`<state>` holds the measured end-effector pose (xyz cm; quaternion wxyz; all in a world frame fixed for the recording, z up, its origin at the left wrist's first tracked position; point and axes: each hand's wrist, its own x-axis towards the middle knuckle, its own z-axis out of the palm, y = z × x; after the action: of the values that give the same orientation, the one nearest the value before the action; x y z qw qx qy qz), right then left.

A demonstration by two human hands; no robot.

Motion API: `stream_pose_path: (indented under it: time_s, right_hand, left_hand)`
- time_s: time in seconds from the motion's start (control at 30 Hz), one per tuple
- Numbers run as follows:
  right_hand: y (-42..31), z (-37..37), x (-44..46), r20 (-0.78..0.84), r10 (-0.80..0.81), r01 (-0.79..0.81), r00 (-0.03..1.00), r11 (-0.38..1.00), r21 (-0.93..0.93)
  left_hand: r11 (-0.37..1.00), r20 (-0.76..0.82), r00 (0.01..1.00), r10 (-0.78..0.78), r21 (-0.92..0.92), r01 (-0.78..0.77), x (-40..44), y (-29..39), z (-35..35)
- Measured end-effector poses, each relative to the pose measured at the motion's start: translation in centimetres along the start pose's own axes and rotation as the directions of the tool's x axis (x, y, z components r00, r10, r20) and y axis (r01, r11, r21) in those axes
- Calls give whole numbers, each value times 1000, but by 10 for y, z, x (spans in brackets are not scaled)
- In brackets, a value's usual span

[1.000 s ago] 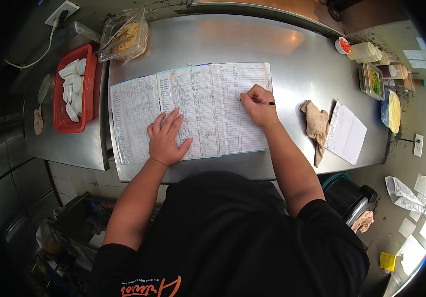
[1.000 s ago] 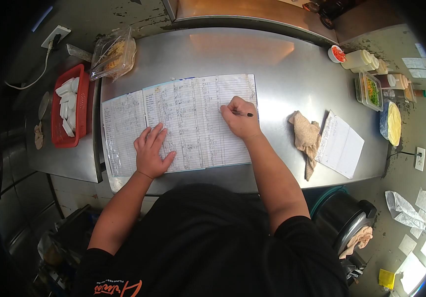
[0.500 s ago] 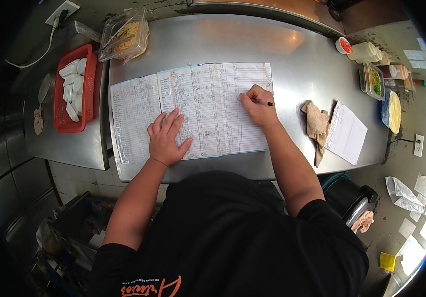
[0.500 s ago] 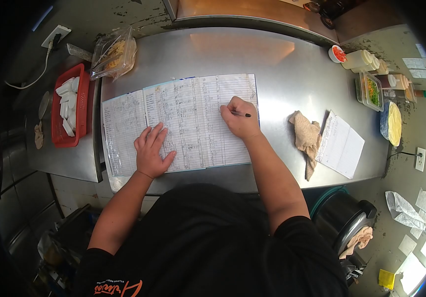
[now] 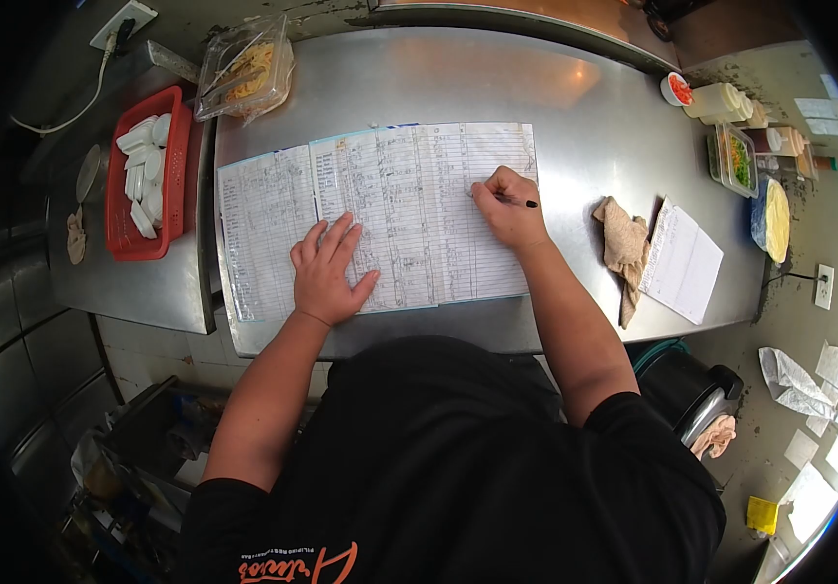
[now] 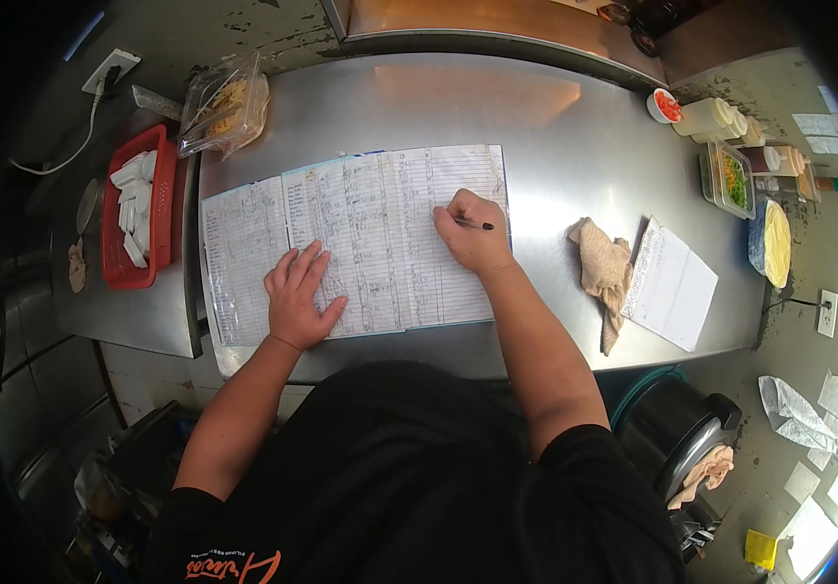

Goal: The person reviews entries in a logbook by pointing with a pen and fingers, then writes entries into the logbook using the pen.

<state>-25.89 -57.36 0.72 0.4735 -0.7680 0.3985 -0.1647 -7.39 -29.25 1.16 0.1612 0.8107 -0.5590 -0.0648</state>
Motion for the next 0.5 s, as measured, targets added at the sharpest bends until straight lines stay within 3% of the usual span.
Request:
stream_pose_path:
  time_s: [0.5]
  right_hand:
    - [-1, -1, 0, 8, 2, -2, 1000, 1000, 5]
  left_hand:
    - [1000, -1, 1000, -1, 17, 1, -1, -1, 2]
